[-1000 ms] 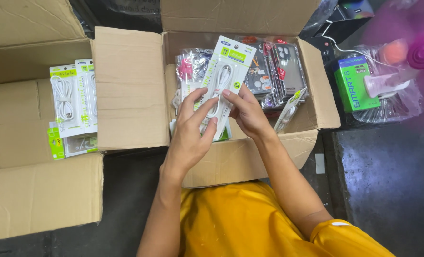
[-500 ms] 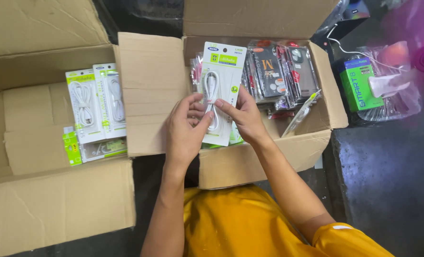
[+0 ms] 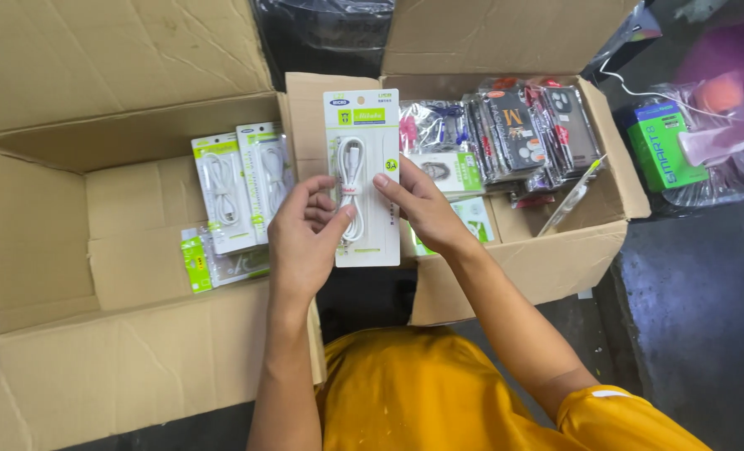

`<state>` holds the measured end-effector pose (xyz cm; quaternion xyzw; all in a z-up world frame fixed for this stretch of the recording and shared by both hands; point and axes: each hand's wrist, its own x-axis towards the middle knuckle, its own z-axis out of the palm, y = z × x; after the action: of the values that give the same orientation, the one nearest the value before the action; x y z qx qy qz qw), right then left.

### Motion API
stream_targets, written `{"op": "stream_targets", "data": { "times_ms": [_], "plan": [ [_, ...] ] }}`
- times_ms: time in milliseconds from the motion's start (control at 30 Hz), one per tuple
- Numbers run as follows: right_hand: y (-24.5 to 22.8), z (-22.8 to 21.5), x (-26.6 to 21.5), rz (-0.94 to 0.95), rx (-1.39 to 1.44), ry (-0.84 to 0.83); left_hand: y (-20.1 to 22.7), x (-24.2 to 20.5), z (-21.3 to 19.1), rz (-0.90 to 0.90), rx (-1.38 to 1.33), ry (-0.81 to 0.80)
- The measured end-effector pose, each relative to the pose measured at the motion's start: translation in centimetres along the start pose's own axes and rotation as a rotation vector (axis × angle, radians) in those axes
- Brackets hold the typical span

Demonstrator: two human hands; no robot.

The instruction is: The person is sorting and organizing packaged cables and phone accessories from one cardboard box into another.

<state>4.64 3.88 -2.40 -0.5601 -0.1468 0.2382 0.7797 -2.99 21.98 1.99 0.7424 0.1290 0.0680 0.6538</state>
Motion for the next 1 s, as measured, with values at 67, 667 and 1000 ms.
{"op": "stream_targets", "data": {
  "times_ms": [67,667,1000],
  "plan": [
    [0.5,1.3,0.6,0.056,0.056,0.031,-0.7,0.1,-1.8,0.019,-0.005,0.016],
    [5.4,12.6,7.2,0.108,0.353,0.117,-4.9,3.2,-11.3,-0.047,-0.152,0.032],
    [1.9,12.1,11.3,0.001,-0.728,-0.004,-8.4,9.7,-16.1,-0.109,-0.513,-0.094]
  ]
}}
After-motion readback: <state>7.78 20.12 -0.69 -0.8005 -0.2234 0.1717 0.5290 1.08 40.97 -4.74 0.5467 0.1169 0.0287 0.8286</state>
